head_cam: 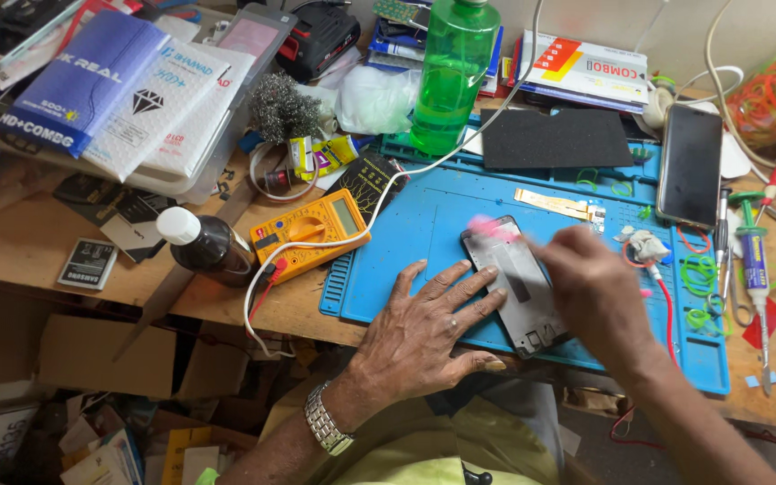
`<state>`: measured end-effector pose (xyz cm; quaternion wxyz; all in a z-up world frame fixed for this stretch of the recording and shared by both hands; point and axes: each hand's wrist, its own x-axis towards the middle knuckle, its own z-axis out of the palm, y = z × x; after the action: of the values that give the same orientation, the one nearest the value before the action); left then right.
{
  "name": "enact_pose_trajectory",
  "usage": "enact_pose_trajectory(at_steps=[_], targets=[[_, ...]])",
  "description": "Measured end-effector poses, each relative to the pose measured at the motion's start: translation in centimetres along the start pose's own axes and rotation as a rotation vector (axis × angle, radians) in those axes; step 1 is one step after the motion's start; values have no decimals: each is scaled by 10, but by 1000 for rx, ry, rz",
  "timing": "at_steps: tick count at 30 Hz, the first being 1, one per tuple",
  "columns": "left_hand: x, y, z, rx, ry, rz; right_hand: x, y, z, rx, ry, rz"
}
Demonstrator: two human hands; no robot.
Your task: The person cleans the interior of a smartphone chassis with a toothbrush, uses tweezers to manipulate small internal components, and then picks up and examines a new replacement screen assembly next to the disassembled phone.
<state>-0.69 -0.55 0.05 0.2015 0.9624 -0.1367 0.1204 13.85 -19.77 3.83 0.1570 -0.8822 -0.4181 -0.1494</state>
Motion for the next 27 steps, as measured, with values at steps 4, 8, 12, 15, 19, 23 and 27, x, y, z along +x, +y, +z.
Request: enact_pose_trajectory(at_steps=[4,8,12,15,19,23,27], targets=[[0,0,0,-19,5,-2,-3,5,2,-152,9,201],[3,-1,-1,-24,-34,-10,-5,17,2,-23,6,68],[4,-1,2,-12,-24,2,-12,25,4,-26,8,154],[4,-1,2,-24,-47,-11,-16,26,12,33,-15,165],[3,1,2,-27,-35,-13,-23,26,14,9,-44,176],[4,-2,2,-22,-26,-5,-51,16,-6,2,-172,321],[4,-1,2,-46,-31,-6,-69,7,-18,-20,-171,372]])
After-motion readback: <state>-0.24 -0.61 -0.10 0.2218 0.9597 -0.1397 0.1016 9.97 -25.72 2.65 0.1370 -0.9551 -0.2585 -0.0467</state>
